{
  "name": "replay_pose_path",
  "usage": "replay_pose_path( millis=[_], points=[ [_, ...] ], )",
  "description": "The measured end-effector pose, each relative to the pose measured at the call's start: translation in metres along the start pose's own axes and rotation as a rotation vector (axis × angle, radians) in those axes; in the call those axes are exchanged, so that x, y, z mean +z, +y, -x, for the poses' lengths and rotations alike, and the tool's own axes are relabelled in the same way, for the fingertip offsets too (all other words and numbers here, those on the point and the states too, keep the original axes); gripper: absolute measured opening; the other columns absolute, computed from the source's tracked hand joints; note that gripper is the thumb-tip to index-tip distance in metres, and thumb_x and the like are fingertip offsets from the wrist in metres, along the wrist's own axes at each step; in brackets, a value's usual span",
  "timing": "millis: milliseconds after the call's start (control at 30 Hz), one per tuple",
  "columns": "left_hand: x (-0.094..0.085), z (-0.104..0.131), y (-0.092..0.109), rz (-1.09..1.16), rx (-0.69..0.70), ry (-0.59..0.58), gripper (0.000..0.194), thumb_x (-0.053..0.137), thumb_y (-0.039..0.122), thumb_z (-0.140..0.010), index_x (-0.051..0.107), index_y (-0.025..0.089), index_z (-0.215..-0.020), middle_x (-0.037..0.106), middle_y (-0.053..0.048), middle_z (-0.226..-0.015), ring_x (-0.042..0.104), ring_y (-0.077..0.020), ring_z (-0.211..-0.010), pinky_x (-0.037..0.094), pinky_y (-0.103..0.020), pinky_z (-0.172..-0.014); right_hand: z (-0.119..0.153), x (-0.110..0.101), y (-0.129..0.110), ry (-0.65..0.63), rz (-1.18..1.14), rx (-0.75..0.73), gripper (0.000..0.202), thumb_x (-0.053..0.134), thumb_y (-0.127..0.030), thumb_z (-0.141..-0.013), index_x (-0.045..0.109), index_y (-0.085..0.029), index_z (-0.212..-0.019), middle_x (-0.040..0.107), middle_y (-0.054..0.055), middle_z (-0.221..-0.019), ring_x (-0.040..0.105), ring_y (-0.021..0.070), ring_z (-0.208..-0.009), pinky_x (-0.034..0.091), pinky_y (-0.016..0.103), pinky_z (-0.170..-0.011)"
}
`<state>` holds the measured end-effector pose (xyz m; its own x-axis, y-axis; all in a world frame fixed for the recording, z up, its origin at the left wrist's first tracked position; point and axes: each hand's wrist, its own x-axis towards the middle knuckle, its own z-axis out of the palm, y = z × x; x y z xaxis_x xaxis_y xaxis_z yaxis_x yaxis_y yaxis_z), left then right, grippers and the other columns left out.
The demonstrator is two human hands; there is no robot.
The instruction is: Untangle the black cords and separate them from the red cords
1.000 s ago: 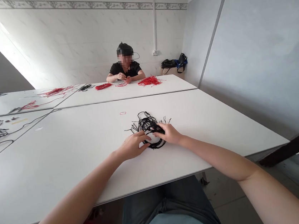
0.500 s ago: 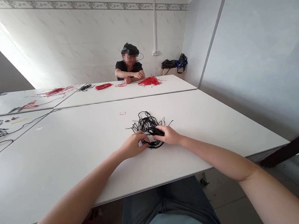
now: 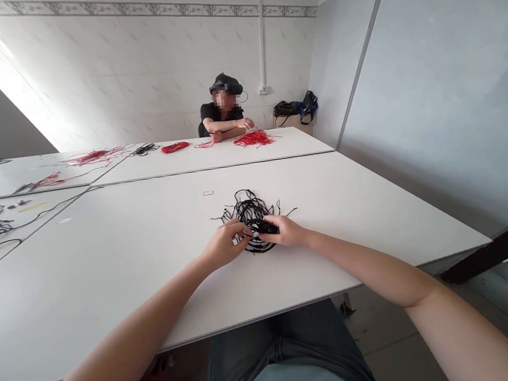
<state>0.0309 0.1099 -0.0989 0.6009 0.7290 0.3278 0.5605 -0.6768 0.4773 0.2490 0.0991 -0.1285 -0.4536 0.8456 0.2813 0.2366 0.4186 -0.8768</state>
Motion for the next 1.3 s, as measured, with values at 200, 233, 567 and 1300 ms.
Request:
replay_pose_path(
  millis=[200, 233, 567, 1300],
  points=[
    [-0.002, 0.002, 0.003, -0.03, 0.015, 0.041, 0.01, 0.053, 0.023, -0.081, 0.058, 0.019, -0.088, 0.051, 0.001, -0.073, 0.045, -0.0124, -0.064, 0.041, -0.024, -0.062, 0.001, 0.0, -0.001, -0.007, -0.037, 0.012, 0.033, 0.069, -0.036, -0.08, 0.061, -0.018, -0.106, 0.066, 0.007, -0.103, 0.062, 0.0235, -0.098, 0.049, 0.036, -0.086],
    [-0.003, 0.002, 0.004, -0.039, 0.018, 0.04, 0.01, 0.053, 0.024, -0.081, 0.055, 0.019, -0.089, 0.049, 0.002, -0.071, 0.043, -0.0123, -0.063, 0.04, -0.024, -0.06, 0.001, 0.0, -0.001, 0.001, -0.042, 0.014, 0.034, 0.069, -0.036, -0.079, 0.061, -0.018, -0.106, 0.066, 0.007, -0.104, 0.061, 0.0237, -0.099, 0.049, 0.037, -0.087],
    [-0.01, 0.003, 0.001, -0.236, 0.179, -0.116, 0.018, 0.053, 0.022, -0.083, 0.063, 0.022, -0.097, 0.059, -0.002, -0.084, 0.055, -0.0165, -0.075, 0.041, -0.031, -0.077, 0.001, -0.001, -0.001, 0.056, -0.091, 0.041, 0.052, 0.073, -0.036, -0.076, 0.055, -0.019, -0.122, 0.063, 0.009, -0.117, 0.058, 0.0252, -0.11, 0.047, 0.04, -0.097],
    [-0.003, 0.003, 0.005, -0.233, 0.176, -0.101, 0.018, 0.055, 0.032, -0.087, 0.069, 0.025, -0.095, 0.065, 0.0, -0.078, 0.058, -0.0123, -0.063, 0.042, -0.024, -0.063, 0.001, -0.002, -0.005, 0.083, -0.031, 0.018, 0.032, 0.069, -0.034, -0.079, 0.059, -0.017, -0.104, 0.066, 0.006, -0.103, 0.062, 0.0216, -0.097, 0.048, 0.035, -0.086]
  ],
)
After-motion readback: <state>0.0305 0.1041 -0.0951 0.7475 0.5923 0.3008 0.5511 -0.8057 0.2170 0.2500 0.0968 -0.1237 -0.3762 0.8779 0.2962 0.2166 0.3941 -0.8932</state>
